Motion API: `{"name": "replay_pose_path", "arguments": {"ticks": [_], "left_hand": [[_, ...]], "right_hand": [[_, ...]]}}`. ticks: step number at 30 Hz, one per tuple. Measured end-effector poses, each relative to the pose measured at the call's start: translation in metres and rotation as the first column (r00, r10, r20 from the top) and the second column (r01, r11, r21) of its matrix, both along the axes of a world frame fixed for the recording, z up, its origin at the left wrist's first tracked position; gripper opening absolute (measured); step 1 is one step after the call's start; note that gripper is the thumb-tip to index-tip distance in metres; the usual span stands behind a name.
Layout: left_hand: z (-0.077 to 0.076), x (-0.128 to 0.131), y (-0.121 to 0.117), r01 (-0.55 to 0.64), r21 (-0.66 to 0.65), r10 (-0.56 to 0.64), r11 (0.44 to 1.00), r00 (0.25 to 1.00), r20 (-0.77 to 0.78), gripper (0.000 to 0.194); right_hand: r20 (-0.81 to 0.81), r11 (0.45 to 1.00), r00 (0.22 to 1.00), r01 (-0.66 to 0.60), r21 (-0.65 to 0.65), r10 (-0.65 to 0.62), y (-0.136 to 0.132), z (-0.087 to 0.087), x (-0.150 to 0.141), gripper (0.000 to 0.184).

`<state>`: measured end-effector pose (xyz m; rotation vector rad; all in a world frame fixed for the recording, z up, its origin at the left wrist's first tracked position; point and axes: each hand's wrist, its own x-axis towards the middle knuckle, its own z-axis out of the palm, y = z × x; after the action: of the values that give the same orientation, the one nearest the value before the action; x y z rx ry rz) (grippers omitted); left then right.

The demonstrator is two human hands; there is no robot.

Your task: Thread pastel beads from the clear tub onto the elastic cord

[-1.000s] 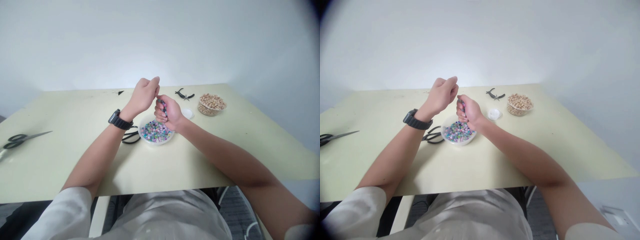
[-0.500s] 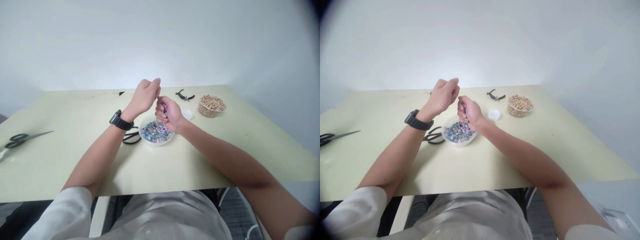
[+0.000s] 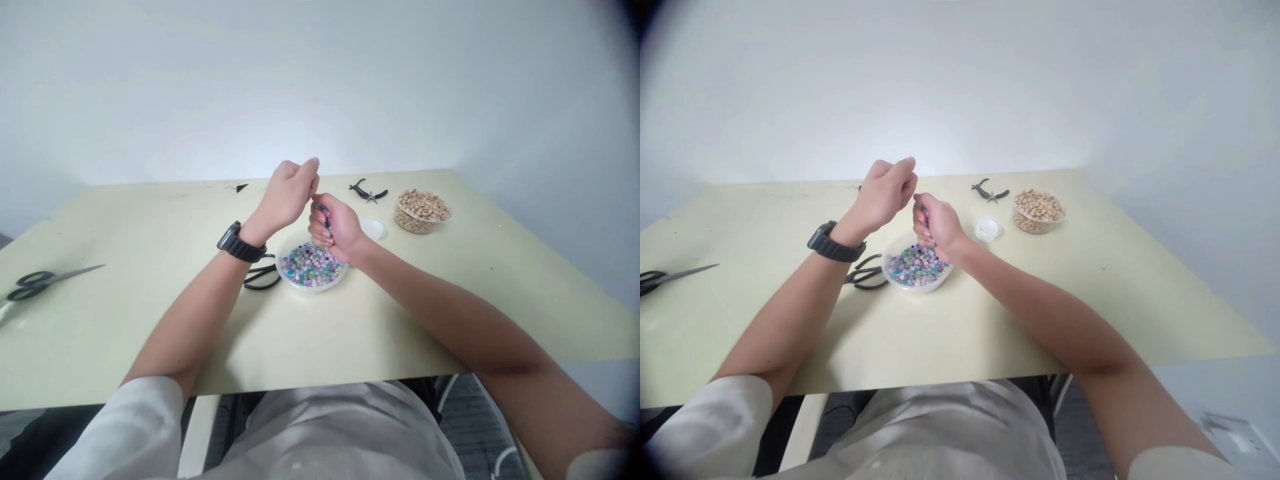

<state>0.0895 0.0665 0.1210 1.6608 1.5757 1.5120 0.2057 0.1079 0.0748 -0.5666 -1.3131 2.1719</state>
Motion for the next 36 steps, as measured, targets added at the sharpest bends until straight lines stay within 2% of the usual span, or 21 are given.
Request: {"name": "replay_pose_path", "arguments": {"ticks": [23,36], "left_hand": [[-0.0001,-0.0018,0.0009,-0.012,-0.005,0.012,1.000,0.999,-0.039,0.054],[-0.0030,-0.0046,0.0036,0.008,-0.004,-0.008,1.000,0.999,-0.039,0.056]], "right_hand": [[0.033,1.000,0.999,-0.006,-0.001,0.006,0.0036,-0.0039,-0.0017,0.043],[0.004,0.995,0.995,-0.103,-0.003,0.103,0.0059,-0.0063,-0.0004,0.045]]}}
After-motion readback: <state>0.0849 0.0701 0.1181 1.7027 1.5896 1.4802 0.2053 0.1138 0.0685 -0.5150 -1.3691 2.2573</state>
